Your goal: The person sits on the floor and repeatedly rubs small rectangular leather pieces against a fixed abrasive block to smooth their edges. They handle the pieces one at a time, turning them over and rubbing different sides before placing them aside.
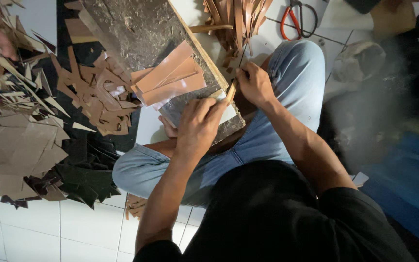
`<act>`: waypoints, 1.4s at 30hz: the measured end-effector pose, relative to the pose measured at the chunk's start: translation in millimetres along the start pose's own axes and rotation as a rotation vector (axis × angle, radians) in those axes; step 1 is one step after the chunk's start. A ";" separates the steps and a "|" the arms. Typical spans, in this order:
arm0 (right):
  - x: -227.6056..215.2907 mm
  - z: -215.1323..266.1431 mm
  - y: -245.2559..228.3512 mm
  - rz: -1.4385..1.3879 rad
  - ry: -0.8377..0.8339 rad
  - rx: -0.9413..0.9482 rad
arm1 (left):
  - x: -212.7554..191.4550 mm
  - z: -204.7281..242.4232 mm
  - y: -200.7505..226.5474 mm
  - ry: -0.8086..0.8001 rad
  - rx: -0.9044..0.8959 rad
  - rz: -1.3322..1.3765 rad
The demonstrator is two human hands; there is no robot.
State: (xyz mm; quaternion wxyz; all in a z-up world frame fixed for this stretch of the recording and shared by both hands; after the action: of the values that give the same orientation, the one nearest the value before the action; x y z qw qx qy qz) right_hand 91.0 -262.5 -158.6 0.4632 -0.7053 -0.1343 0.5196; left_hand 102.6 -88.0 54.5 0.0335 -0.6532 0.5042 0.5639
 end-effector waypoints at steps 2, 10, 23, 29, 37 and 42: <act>3.7 -2.0 11.2 -0.003 -0.004 0.083 | 4.3 0.4 2.5 -0.022 0.028 -0.060; -50.3 -15.8 -19.7 -0.010 0.260 -0.090 | 13.2 7.5 -7.1 0.047 -0.028 -0.039; -87.2 -28.6 -117.0 0.217 0.081 -0.411 | -38.4 2.9 -58.7 0.187 -0.059 -0.258; -78.2 0.6 -111.3 0.062 0.019 -0.390 | -49.4 6.8 -65.4 0.265 -0.163 -0.159; -98.0 19.2 -151.8 -0.091 -0.042 -0.476 | 24.1 37.3 -40.5 -0.320 -0.443 0.156; -82.2 46.6 -193.2 -0.063 -0.230 -0.589 | 26.4 32.4 -33.8 -0.170 -0.279 -0.006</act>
State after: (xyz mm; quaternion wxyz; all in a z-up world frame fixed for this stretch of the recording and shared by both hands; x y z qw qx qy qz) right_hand 72.6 -190.4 43.2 0.2366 -0.7411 -0.3524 0.5202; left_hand 99.6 -68.1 4.6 -0.0135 -0.6030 0.4145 0.6815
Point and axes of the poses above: each hand's wrist, its own z-axis away from the middle knuckle, its own x-axis out of the palm, y = z × x, the point moved 10 cm from there along -z, towards the middle knuckle, and after that the axes turned 12 degrees about y, right-handed, at the moved point
